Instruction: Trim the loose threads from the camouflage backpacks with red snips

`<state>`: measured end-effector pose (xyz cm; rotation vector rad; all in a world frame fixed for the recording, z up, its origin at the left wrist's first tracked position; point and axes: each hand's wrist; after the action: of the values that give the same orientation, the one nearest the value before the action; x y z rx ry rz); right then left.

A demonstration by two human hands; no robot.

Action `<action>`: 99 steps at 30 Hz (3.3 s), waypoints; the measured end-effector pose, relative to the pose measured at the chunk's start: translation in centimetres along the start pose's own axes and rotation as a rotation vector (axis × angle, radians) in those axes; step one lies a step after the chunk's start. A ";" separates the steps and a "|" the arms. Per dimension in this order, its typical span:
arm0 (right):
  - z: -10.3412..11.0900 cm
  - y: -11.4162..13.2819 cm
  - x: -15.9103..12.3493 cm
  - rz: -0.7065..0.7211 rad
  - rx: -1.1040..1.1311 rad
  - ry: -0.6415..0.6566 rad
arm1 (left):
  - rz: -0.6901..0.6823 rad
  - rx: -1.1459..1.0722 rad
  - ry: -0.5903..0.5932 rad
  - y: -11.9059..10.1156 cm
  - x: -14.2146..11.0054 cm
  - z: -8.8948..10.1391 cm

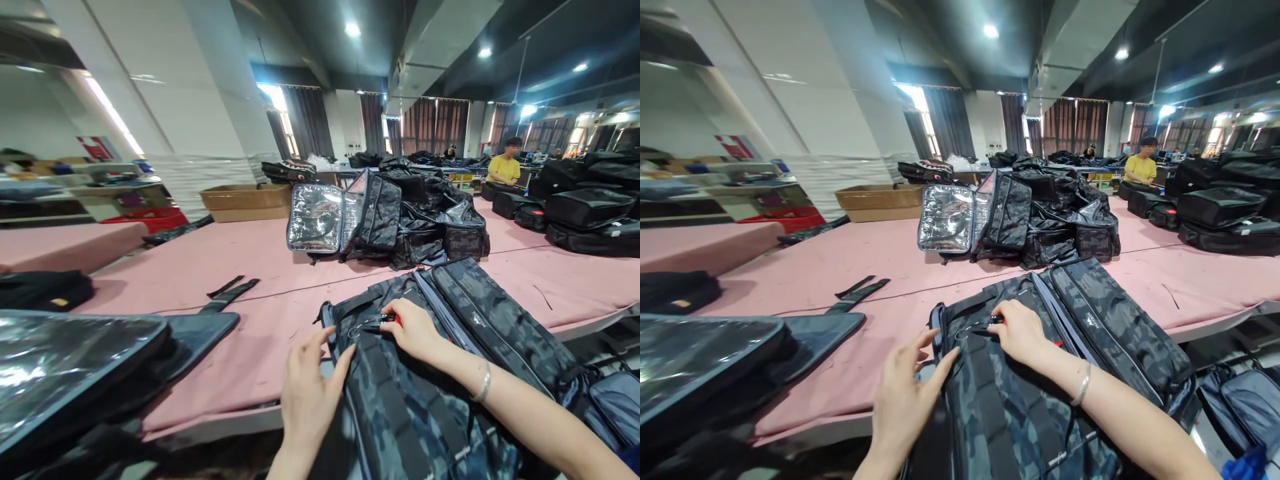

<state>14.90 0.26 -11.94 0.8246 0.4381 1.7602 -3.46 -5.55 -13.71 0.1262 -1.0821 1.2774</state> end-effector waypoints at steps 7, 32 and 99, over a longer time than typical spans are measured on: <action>-1.3 -0.3 -0.4 0.002 0.027 -0.067 | -0.213 0.305 0.257 0.4 3.0 -0.8; -2.7 -1.0 -0.1 -0.014 0.339 -0.093 | -0.164 -0.182 0.120 -0.2 2.6 -1.0; -2.8 0.2 4.6 0.350 0.030 -0.248 | 0.551 -0.802 0.091 2.8 7.7 -1.8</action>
<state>12.00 4.81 -12.33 1.1800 0.1604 1.9384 -5.47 1.95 -10.62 -0.8764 -1.5284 1.2049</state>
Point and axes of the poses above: each hand's wrist, its own x-axis towards the middle knuckle, its own z-axis out of the back of the hand, y = z × x, and after that the axes turned 10 degrees about -z, right-handed
